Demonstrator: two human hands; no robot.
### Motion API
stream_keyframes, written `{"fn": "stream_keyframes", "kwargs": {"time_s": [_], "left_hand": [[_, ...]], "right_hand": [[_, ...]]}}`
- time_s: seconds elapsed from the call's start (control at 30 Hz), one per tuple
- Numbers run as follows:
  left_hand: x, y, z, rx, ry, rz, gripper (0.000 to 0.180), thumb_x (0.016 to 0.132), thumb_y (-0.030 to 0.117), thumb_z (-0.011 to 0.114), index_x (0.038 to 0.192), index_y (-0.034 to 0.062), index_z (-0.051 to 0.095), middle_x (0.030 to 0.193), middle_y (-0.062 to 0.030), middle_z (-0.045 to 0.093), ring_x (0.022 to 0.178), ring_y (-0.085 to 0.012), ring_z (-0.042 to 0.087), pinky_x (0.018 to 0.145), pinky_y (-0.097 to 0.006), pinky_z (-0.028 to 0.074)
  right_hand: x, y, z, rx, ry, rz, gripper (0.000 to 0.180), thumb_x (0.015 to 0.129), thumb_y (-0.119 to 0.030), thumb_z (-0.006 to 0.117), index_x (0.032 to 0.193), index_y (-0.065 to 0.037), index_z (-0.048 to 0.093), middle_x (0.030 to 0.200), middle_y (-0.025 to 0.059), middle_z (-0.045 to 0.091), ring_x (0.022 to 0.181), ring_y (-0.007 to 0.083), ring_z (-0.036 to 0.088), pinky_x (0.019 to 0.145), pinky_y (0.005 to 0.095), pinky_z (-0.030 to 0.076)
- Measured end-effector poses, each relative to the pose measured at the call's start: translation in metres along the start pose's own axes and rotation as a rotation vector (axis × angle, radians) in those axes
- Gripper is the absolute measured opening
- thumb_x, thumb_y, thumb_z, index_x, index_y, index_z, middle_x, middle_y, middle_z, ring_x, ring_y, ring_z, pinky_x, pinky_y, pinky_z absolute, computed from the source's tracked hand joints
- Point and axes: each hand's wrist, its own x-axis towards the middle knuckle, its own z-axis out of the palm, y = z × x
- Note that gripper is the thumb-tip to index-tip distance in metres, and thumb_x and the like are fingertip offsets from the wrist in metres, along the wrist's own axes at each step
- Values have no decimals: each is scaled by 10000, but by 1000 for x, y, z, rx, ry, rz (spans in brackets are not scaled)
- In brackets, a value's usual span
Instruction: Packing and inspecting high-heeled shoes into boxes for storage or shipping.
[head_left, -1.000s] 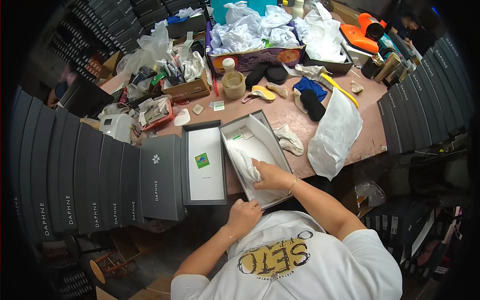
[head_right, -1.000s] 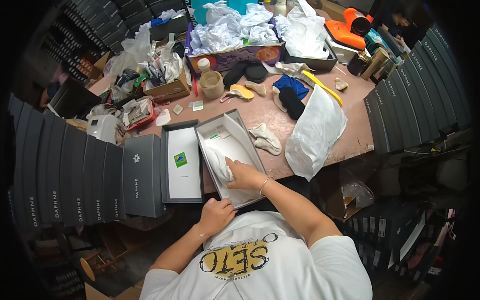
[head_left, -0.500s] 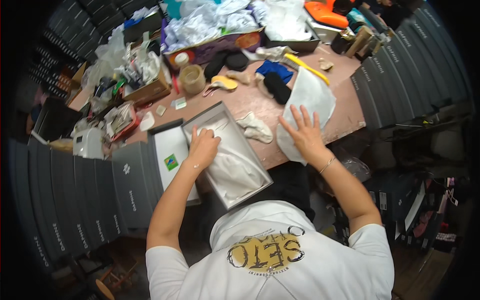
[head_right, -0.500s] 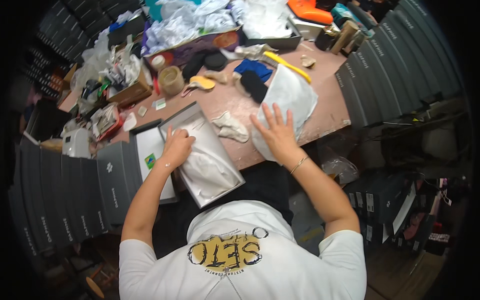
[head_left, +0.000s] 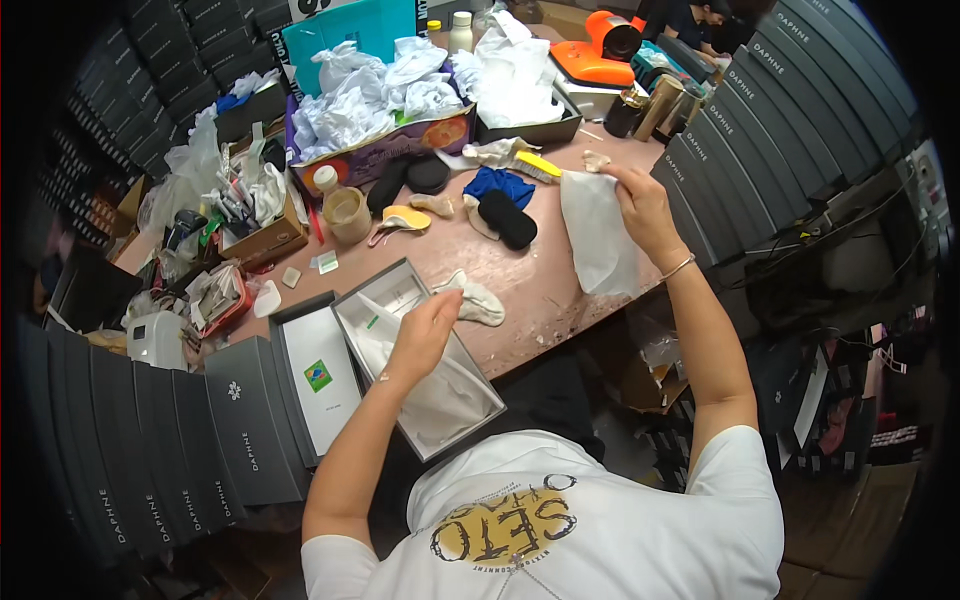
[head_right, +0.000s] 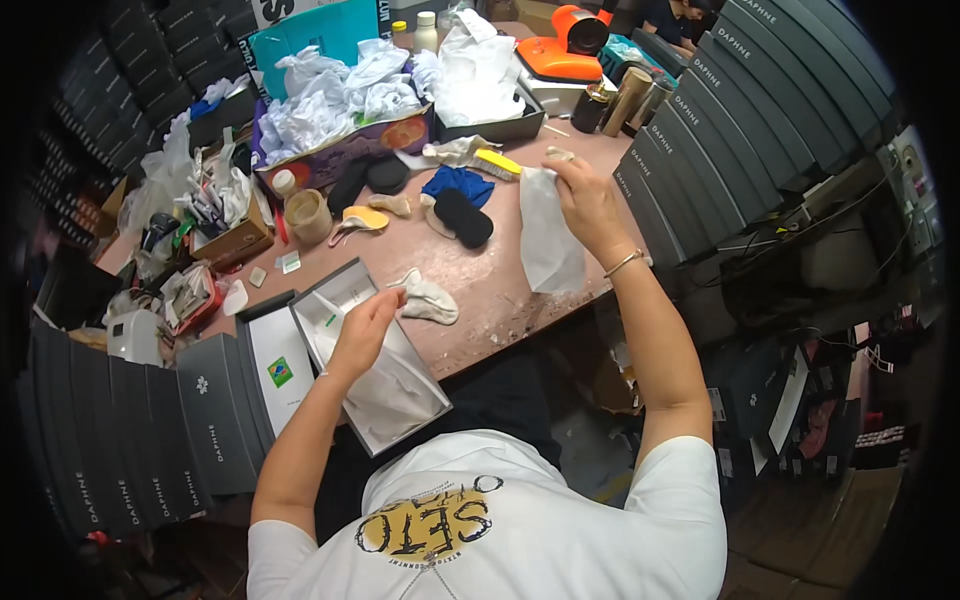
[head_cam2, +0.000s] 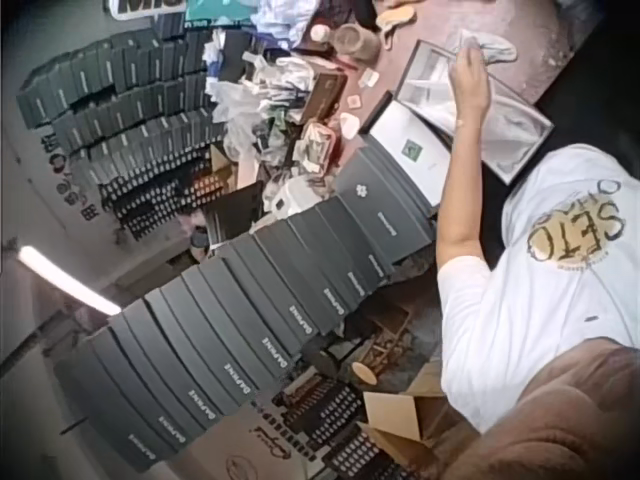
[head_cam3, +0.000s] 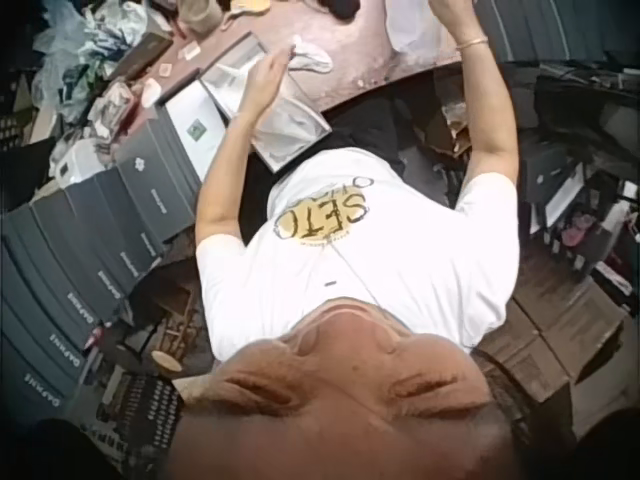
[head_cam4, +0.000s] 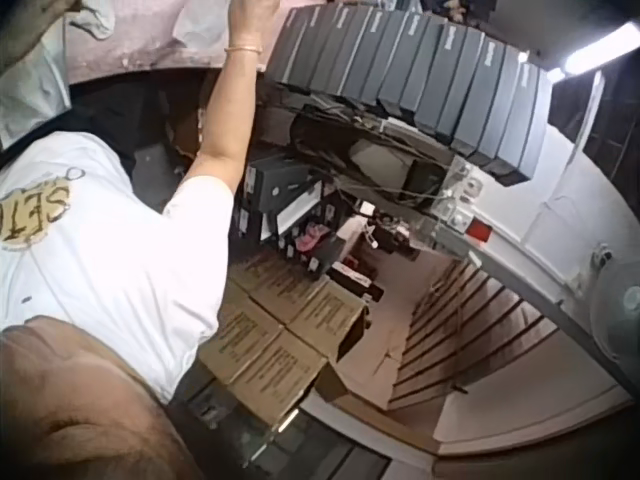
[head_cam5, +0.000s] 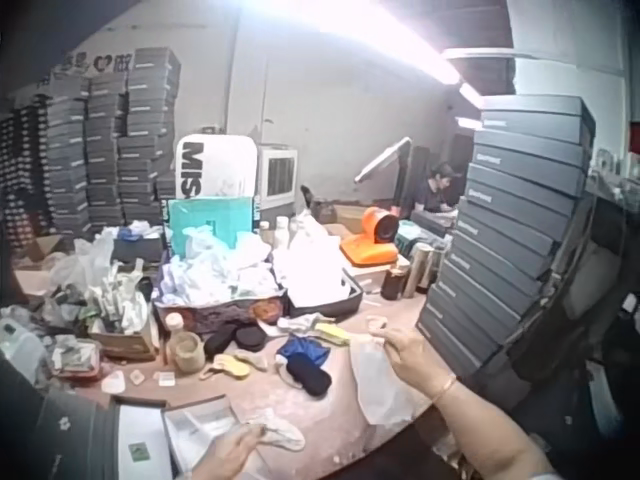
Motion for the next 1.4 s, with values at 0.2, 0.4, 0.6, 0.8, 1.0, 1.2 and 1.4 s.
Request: {"fn": "stream_keyframes", "kwargs": {"time_s": [0.2, 0.4, 0.6, 0.8, 1.0, 1.2, 1.4], "left_hand": [[23, 14, 57, -1462, -637, -430, 848, 862, 715, 411, 1458, 119, 317, 1417, -129, 440, 1283, -270, 448, 1055, -510, 361], [-18, 28, 79, -975, 52, -197, 519, 743, 174, 773, 1184, 22, 544, 1143, -81, 613, 978, -164, 619, 795, -319, 534], [-18, 78, 11, 294, 306, 377, 626, 767, 24, 718, 1333, 39, 450, 1235, -126, 512, 1088, -191, 567, 881, -332, 491], [5, 1, 23, -1098, 675, 85, 597, 947, 212, 555, 1452, 93, 262, 1350, -102, 444, 1170, -213, 523, 968, -375, 461], [-57, -53, 23, -1296, 577, -171, 593, 1000, 370, 427, 1440, 7, 264, 1433, -120, 394, 1317, -218, 389, 1107, -374, 305], [-114, -23, 1, -512, 646, 9, 604, 933, 167, 566, 1427, -50, 295, 1515, -170, 273, 1411, -273, 251, 1120, -349, 237], [-157, -92, -57, 497, 373, -359, 265, 825, 179, 638, 1010, 14, 544, 994, -229, 614, 950, -402, 588, 825, -459, 470]], "right_hand": [[-10, -164, -40, 539, -428, -122, 402, 721, 114, 569, 1080, -38, 664, 852, 112, 625, 748, 249, 610, 682, 318, 483], [-110, -129, -47, 1322, -1129, 184, 424, 850, -99, 637, 1252, 8, 550, 1143, 205, 599, 1036, 318, 622, 898, 383, 502], [-107, -128, -58, 1102, -401, 428, 1188, 575, -525, 862, 1466, -5, 271, 1409, 229, 409, 1333, 311, 398, 1054, 415, 366], [-87, -185, 51, 549, -404, 87, 738, 795, -30, 627, 1439, 42, 273, 1272, 257, 510, 1134, 343, 549, 967, 368, 426], [-133, -191, 163, -50, -684, -44, 664, 827, -240, 649, 1366, 44, 385, 1136, 213, 552, 1156, 366, 485, 1039, 533, 312], [-125, -197, 160, -75, -503, -257, 683, 844, -375, 632, 1395, -58, 384, 1388, 189, 432, 1322, 388, 345, 1076, 635, 162], [-135, -179, 166, -95, -670, -197, 626, 875, -397, 587, 1414, -143, 398, 1415, 163, 420, 1351, 394, 309, 1048, 650, 223]]}}
